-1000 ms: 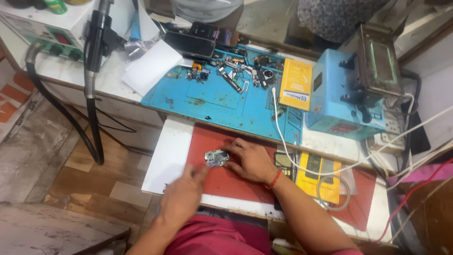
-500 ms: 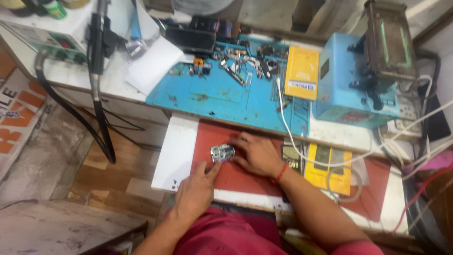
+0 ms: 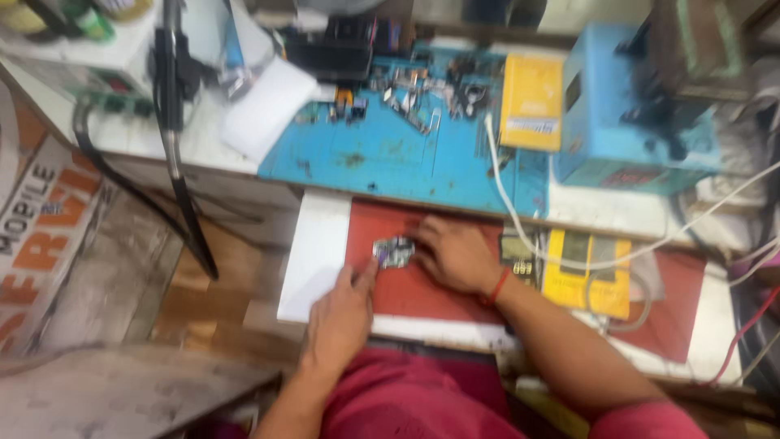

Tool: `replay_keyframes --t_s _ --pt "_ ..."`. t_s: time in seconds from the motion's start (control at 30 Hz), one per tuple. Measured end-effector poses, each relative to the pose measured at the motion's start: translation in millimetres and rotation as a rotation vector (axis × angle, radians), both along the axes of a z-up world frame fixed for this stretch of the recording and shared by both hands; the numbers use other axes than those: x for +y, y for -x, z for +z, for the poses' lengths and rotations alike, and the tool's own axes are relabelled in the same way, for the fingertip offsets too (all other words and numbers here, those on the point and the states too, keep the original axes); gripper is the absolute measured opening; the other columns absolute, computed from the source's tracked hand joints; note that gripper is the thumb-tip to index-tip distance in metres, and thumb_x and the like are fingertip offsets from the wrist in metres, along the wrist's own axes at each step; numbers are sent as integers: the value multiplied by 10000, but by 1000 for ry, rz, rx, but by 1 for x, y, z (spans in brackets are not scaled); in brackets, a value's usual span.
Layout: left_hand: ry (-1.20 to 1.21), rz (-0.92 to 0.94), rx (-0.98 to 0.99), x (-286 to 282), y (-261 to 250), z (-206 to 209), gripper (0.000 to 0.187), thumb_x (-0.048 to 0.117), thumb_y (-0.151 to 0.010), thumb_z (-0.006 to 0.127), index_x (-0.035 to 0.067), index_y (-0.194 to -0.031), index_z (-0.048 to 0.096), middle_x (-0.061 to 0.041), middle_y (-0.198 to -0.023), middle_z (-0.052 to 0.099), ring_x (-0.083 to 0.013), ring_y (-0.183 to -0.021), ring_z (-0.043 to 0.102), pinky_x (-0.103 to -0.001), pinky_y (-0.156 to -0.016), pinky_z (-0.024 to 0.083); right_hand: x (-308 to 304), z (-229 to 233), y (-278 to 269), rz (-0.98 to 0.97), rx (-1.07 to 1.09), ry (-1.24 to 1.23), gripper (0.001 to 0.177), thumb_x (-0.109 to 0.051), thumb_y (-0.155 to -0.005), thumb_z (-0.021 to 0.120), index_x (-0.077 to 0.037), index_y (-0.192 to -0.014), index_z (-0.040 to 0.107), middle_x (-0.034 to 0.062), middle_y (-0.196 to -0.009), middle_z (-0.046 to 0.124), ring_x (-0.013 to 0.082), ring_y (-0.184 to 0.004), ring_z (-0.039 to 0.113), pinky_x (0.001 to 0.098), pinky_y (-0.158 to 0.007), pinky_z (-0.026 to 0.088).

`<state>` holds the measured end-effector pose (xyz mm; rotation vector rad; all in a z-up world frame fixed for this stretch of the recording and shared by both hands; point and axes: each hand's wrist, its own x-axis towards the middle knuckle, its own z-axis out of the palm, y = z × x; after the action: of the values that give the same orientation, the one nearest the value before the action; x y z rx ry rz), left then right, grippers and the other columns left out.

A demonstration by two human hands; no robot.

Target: The person uses a purple toothbrush to scrub a small green circuit board placed on a red mat. They hold the board with one hand while brushing its surface with the other, occasionally flipping it over to clean different areas.

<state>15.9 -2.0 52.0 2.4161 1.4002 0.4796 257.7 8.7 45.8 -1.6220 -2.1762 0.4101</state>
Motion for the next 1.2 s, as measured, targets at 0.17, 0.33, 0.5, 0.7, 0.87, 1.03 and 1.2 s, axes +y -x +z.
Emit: replay_keyframes --t_s 0.17,0.33,0.5,0.7,0.87,1.03,1.2 --pt "200 68 176 18 15 9 394 247 -1022 555 163 -1403 610 -176 -977 656 -425 -713 691 -537 -655 556 0 -3 4 -30 -1 60 349 -309 -901 708 -166 -1219 707 51 -1054 681 294 -859 707 447 -700 554" --pt "100 -75 -40 5 5 3 405 193 -951 605 129 -1348 643 -162 -1114 683 -443 -684 681 -526 -609 562 4 9 3 -4 -23 23 371 -294 -873 717 -140 -1211 702 73 -1041 671 310 -824 701 452 -654 555" --pt "165 2 -18 -4 6 -10 370 208 -990 591 163 -1354 642 -147 -1044 682 -427 -727 687 -526 -645 567 -1 9 5 1 10 -20 346 -282 -886 713 -137 -1201 710 66 -1050 680 314 -848 701 451 -672 558" --pt "163 -187 106 -5 8 -16 518 105 -953 541 108 -1471 553 -175 -994 648 -424 -666 678 -548 -599 549 -5 3 8 5 1 -19 347 -279 -881 734 -134 -1196 720 62 -1061 679 311 -868 699 447 -689 558" --pt "107 -73 45 -2 13 -18 455 163 -975 577 108 -1426 576 -157 -982 653 -420 -641 668 -535 -542 533 1 -6 -1 36 -37 -56 346 -276 -895 748 -136 -1211 727 72 -1025 661 306 -840 693 436 -669 555" --pt "97 -91 7 -18 3 -16 443 194 -969 604 128 -1407 617 -147 -898 636 -403 -592 654 -519 -523 528 -1 1 1 17 -16 -28 348 -266 -895 753 -122 -1210 721 64 -1036 663 296 -791 687 431 -650 554" --pt "111 2 -38 -11 2 -7 354 229 -999 625 175 -1346 672 -132 -862 623 -393 -600 651 -517 -530 517 -2 7 2 35 9 -68 333 -250 -896 748 -115 -1199 722 64 -1049 665 291 -813 690 423 -654 557"
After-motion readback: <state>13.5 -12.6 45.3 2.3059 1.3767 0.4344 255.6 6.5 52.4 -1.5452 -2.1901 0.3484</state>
